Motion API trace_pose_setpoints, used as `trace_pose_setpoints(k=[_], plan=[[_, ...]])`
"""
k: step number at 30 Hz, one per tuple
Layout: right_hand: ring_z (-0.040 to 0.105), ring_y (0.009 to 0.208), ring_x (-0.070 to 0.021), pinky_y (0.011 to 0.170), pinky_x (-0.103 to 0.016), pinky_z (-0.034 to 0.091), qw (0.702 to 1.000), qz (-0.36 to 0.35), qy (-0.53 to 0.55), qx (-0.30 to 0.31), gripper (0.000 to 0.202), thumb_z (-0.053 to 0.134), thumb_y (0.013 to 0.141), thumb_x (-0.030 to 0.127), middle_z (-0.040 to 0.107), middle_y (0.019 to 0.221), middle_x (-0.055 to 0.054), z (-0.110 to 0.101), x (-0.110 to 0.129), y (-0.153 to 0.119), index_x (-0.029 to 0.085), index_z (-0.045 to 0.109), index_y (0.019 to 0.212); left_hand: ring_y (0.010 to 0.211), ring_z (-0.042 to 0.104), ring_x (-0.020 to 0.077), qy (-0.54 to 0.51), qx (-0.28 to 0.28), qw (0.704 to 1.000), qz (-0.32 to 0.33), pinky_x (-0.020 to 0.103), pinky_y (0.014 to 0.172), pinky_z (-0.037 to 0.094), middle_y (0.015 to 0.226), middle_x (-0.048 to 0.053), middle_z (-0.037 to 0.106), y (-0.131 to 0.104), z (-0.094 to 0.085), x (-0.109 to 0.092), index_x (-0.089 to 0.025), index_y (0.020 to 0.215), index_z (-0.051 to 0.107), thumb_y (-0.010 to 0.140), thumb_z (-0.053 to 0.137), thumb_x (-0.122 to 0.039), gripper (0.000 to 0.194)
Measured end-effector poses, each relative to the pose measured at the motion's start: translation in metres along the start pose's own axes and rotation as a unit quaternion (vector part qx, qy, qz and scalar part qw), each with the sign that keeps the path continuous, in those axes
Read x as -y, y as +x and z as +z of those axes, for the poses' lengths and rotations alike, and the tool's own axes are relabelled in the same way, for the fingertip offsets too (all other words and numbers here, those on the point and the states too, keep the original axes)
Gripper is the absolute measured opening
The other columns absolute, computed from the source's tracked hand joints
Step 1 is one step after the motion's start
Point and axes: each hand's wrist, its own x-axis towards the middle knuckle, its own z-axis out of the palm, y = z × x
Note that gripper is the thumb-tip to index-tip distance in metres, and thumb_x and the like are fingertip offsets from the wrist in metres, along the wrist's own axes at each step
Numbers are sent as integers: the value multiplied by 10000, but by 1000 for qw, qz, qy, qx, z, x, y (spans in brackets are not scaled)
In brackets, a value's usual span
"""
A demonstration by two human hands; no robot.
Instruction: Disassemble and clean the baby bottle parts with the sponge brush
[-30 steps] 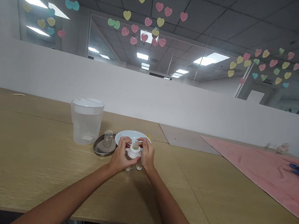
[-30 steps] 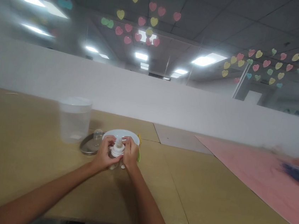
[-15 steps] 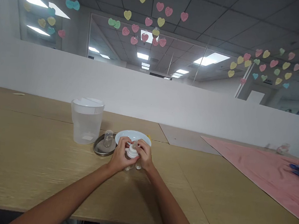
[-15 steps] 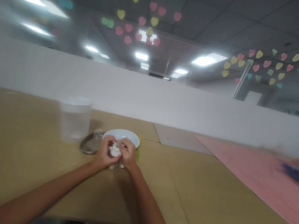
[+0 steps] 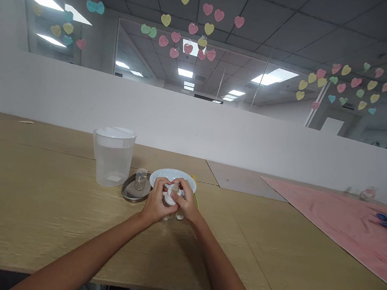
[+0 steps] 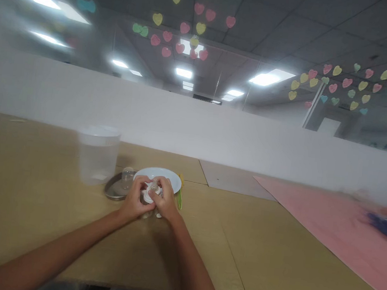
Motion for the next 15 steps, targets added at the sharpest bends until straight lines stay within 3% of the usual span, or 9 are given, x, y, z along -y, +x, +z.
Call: trace_pose_setpoints(k=[7,11,15], plan=[[458,724,-175,656,-282,361,981,-40,-168,-92,145,565,715,303,506,730,-12,7,-2,0,196,507,793,912,501,196,3,-3,1000,21,338,759,464,1006,63,452,0,3,1,-210,1038,388,653,632,-261,459],[453,711,-173,645,-281,358,976,-61,-186,-92,123,547,737,303,495,708,-14,7,0,-2,199,482,741,973,489,220,12,-1,999,50,359,794,458,1006,78,476,0,1,1,-198,1057,412,681,607,-253,428],[450,682,-163,628,-275,350,976,-74,-189,-76,149,514,784,323,490,695,-14,5,3,-4,196,468,722,970,494,221,-16,51,992,112,367,800,460,1062,105,464,2,-9,12,-184,1108,413,730,538,-334,425]])
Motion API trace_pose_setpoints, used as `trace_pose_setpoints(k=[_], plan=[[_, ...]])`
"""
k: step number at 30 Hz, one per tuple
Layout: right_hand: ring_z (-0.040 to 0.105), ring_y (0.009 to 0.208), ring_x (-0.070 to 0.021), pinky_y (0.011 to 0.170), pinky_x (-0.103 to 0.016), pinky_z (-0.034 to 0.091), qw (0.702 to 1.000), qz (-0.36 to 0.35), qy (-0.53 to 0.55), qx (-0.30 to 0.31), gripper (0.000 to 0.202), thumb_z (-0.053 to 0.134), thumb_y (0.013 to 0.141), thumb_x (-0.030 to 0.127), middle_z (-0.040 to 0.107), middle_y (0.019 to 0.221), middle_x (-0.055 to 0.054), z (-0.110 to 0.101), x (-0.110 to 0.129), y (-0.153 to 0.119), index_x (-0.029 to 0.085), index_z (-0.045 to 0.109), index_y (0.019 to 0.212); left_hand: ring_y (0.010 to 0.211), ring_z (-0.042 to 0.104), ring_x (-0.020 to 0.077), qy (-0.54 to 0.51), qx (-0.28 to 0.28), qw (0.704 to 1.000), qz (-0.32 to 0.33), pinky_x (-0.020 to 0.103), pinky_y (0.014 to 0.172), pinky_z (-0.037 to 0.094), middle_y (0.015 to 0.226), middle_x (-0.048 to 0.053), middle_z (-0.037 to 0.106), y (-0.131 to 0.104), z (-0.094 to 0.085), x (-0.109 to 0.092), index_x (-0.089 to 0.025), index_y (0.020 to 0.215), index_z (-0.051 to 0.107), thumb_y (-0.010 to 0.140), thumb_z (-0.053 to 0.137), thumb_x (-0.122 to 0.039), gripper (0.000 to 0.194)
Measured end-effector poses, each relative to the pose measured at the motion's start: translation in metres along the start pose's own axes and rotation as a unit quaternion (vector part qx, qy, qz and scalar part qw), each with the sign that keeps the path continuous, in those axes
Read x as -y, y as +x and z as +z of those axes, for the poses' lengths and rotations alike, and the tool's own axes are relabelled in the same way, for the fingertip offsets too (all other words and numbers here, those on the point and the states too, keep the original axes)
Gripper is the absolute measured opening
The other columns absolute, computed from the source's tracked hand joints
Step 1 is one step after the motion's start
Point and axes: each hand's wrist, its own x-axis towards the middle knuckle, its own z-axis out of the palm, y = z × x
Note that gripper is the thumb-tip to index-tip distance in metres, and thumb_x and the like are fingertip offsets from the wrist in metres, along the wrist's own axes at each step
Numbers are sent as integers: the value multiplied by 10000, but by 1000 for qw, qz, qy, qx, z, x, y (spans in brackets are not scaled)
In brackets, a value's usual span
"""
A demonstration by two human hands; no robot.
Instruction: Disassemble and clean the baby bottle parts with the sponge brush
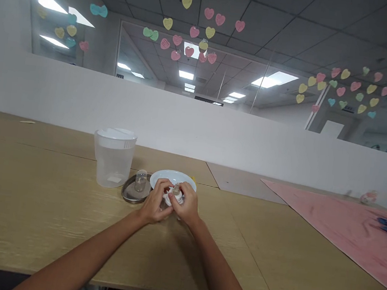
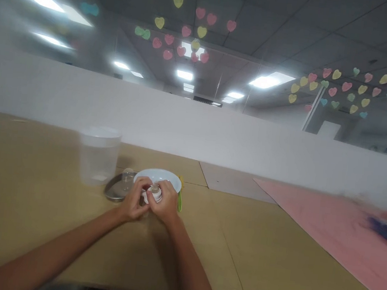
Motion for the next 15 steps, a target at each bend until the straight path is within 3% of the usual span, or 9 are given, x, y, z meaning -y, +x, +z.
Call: trace_pose_setpoints(k=[2,5,7,11,13,15], plan=[[447,667,-159,614,-270,343,1000,-2,-7,3,165,506,797,332,487,689,-15,-1,0,0,195,463,716,913,510,209,-4,-25,1000,3,379,806,457,1055,103,465,1,-7,10,-180,1102,425,767,486,-417,415],[448,664,-157,609,-268,343,1000,-7,-21,9,172,501,804,338,492,688,-18,-2,0,0,195,470,715,895,527,200,57,-140,983,-108,374,821,450,1000,80,502,6,-20,29,-187,1094,433,847,405,-384,317],[452,669,-159,610,-267,346,1000,-12,-26,11,165,500,803,337,500,692,-21,-1,0,-1,195,482,721,938,532,221,143,-164,958,-188,382,839,441,1009,88,536,9,-30,43,-186,1038,470,867,388,-360,258],[460,670,-163,613,-273,353,999,-17,-32,7,158,504,796,338,510,696,-26,0,0,-1,192,496,736,1073,503,271,305,-16,914,-266,421,916,384,1112,122,584,7,-46,67,-151,1104,492,868,356,-262,294],[465,670,-164,615,-274,357,999,-17,-32,5,157,506,795,339,512,696,-26,0,0,-2,192,500,740,1124,482,284,350,65,887,-296,427,915,375,1162,138,579,3,-49,74,-144,1164,478,848,374,-222,342],[467,670,-163,615,-272,358,999,-14,-32,5,156,506,795,339,514,696,-26,1,0,-2,194,502,737,1134,484,296,366,105,870,-312,433,901,375,1163,148,585,-1,-49,76,-151,1178,485,826,411,-217,365]])
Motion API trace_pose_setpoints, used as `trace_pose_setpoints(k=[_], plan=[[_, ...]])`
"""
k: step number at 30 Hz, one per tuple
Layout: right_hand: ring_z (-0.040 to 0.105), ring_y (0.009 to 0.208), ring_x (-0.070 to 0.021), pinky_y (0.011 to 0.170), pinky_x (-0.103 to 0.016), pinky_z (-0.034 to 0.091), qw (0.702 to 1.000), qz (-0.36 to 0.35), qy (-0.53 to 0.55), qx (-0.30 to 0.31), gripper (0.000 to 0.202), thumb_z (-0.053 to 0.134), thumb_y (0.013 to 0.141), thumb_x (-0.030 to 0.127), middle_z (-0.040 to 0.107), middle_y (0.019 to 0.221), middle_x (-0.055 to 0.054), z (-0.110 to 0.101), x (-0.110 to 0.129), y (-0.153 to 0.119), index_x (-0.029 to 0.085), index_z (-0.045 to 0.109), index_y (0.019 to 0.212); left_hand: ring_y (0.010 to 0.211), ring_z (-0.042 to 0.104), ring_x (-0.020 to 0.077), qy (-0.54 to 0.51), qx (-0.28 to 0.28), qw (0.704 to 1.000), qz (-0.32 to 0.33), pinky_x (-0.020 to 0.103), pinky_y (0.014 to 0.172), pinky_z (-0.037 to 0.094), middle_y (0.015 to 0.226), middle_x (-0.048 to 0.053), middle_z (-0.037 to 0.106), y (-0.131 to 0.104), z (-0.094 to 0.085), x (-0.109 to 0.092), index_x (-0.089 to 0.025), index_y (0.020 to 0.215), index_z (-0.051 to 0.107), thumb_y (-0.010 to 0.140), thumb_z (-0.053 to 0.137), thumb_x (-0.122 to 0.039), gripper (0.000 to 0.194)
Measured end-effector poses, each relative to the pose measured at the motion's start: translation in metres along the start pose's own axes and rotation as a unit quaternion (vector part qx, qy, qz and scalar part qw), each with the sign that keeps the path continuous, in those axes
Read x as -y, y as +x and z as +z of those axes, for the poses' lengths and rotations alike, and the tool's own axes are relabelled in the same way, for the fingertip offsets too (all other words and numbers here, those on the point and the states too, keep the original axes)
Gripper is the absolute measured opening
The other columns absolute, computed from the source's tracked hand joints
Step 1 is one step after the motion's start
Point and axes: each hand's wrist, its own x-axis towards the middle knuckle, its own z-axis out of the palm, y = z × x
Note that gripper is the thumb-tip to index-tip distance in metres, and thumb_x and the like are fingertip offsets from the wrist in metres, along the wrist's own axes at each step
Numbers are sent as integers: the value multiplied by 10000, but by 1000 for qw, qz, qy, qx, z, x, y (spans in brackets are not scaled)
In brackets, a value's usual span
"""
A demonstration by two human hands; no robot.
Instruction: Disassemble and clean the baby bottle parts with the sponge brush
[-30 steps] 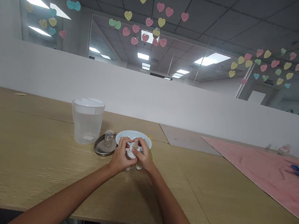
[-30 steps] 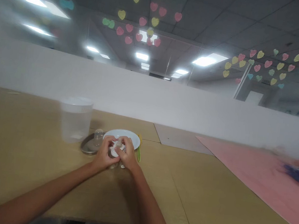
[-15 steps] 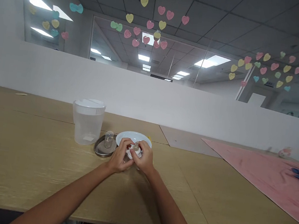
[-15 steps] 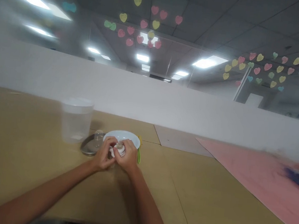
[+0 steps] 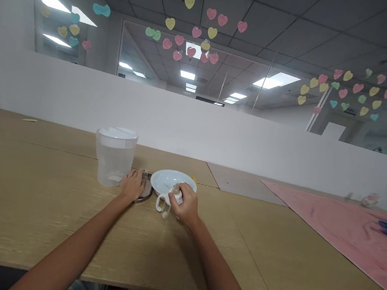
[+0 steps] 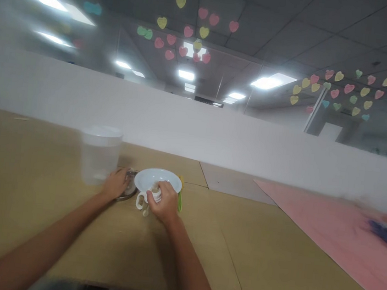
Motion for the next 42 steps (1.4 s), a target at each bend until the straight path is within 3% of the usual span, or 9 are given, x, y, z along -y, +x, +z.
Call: trace_pose_setpoints(k=[6,12,19,23,26,28,31,36,42], plan=[[466,681,-164,621,-271,357,1000,0,-7,3,172,500,805,351,514,706,-30,0,-1,0,194,486,735,1056,523,310,28,-3,1000,-8,434,876,371,1104,156,602,-1,-3,-5,-144,1126,530,828,419,-276,344],[473,681,-165,620,-274,362,1000,3,-6,3,170,504,802,349,525,711,-33,1,0,0,191,502,738,1164,446,319,53,21,998,-11,431,920,354,1290,142,486,-2,-1,-2,-152,1152,488,792,475,-269,379],[492,689,-168,623,-276,371,1000,7,2,0,164,519,790,350,543,726,-35,2,-1,0,191,530,754,938,585,279,33,50,996,-63,379,786,430,985,132,605,-3,1,-2,-134,1023,461,797,476,-288,274],[498,703,-172,633,-277,378,1000,9,2,4,159,522,789,348,554,744,-42,2,-1,0,192,529,760,985,567,296,-41,-73,993,-77,407,804,449,1023,165,562,0,-9,-7,-113,1050,437,843,440,-368,329],[508,711,-177,644,-283,387,1000,9,0,5,160,526,786,347,564,751,-47,2,-1,-1,188,534,771,981,575,257,-218,-207,953,-27,403,829,469,1099,161,529,-1,-18,-19,-128,1131,383,850,445,-438,423],[519,718,-182,652,-289,399,1000,11,2,4,165,531,782,351,574,754,-50,2,0,-1,187,543,790,974,590,227,-334,-234,913,31,379,808,493,1164,157,508,-6,-19,-32,-157,1173,338,853,454,-435,440],[549,759,-198,685,-306,429,1000,27,12,-2,221,550,769,367,606,812,-68,2,1,-1,175,563,879,1003,600,212,-413,-210,879,110,363,804,509,1209,156,507,-20,-17,-53,-181,1186,308,884,415,-393,385],[591,849,-220,752,-332,466,999,46,26,4,372,549,764,341,642,969,-97,2,2,-2,168,554,1093,1170,503,221,-377,-165,871,268,423,967,432,1263,138,499,-40,-14,-72,-206,1221,317,883,434,-310,371],[574,1037,-249,888,-373,465,998,52,17,31,610,542,776,380,581,1195,-135,2,-1,-7,143,387,1317,1169,488,219,-336,-168,881,288,429,974,420,1253,119,511,-43,-21,-73,-209,1225,382,879,446,-269,357]])
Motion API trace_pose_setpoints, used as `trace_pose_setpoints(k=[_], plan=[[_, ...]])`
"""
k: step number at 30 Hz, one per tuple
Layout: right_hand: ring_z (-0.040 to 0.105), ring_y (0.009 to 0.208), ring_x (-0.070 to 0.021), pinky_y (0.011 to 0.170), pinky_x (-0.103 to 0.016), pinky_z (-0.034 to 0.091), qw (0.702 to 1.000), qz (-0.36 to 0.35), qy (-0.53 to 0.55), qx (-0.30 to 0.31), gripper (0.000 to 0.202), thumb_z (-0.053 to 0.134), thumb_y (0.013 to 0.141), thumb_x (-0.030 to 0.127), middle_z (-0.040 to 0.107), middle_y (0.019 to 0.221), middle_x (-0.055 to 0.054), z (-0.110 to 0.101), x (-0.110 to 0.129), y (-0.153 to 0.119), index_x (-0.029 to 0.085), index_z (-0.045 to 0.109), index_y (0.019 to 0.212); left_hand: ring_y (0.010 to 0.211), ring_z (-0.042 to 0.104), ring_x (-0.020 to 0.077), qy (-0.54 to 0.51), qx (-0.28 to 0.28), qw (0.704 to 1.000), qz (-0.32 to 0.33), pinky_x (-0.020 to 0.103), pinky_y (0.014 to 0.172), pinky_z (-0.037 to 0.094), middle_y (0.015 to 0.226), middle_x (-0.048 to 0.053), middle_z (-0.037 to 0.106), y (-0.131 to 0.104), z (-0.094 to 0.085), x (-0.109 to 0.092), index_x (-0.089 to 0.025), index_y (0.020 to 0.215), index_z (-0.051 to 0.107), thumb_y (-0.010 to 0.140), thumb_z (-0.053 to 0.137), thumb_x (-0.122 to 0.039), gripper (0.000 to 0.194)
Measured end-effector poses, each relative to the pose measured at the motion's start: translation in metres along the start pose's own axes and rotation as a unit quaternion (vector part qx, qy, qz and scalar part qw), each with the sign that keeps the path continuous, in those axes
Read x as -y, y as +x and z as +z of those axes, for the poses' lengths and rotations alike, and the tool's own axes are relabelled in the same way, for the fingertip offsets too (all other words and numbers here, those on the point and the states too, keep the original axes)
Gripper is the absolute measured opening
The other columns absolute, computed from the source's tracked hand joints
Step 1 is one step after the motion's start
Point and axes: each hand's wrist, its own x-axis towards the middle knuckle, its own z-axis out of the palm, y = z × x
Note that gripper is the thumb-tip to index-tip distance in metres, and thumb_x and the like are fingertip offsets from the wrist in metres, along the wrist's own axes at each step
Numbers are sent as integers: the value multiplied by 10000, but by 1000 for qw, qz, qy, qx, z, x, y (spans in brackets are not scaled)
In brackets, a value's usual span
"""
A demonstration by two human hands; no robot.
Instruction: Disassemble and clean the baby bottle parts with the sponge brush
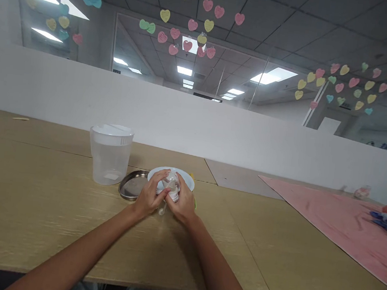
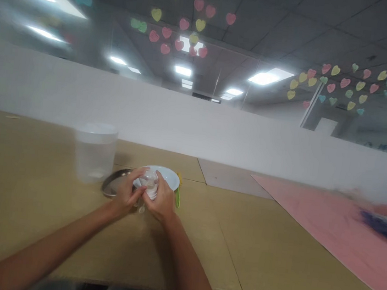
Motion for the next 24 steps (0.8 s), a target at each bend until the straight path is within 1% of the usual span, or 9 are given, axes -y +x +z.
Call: trace_pose_setpoints(k=[2,5,7,10,14,17,24], plan=[[556,1083,-256,912,-387,460,1000,-15,-8,-6,635,537,773,379,548,1244,-143,2,-2,-2,136,356,1332,1165,487,217,-3,4,1000,14,413,970,424,1250,114,515,0,0,1,-205,1239,399,876,454,-259,370],[537,1115,-267,926,-411,458,998,-47,-20,-37,650,535,766,355,536,1246,-159,4,-5,-3,123,330,1338,1156,491,215,-8,25,999,29,400,967,425,1238,111,520,-1,1,2,-204,1254,423,877,450,-250,381],[512,1146,-273,940,-428,450,995,-72,-27,-57,661,529,768,335,519,1255,-168,5,-6,-3,118,301,1349,1143,498,212,-12,48,999,20,394,963,426,1218,110,529,-1,1,1,-202,1256,442,885,426,-248,373],[494,1159,-269,942,-438,449,992,-104,-28,-60,643,518,774,313,509,1252,-158,4,-5,-2,138,296,1351,1130,501,206,-29,67,997,2,383,966,419,1196,106,544,-2,2,0,-198,1251,459,896,393,-244,364],[518,1112,-255,907,-424,474,992,-111,-19,-55,581,514,774,289,535,1199,-140,2,-2,-1,156,347,1314,1138,490,203,-53,67,996,-17,380,982,399,1194,99,550,-3,2,0,-194,1240,471,906,366,-248,354],[525,1093,-250,894,-413,482,992,-111,-16,-58,564,524,768,283,544,1180,-139,2,-1,0,151,364,1293,1139,488,205,-66,64,996,-18,382,984,393,1196,98,551,-4,3,1,-191,1233,475,909,359,-259,351],[545,1046,-238,871,-399,490,992,-107,1,-68,515,514,771,272,556,1130,-131,3,2,1,161,392,1259,1094,515,199,-74,40,996,-39,373,945,417,1163,101,567,-4,7,-3,-185,1212,472,915,349,-274,334]])
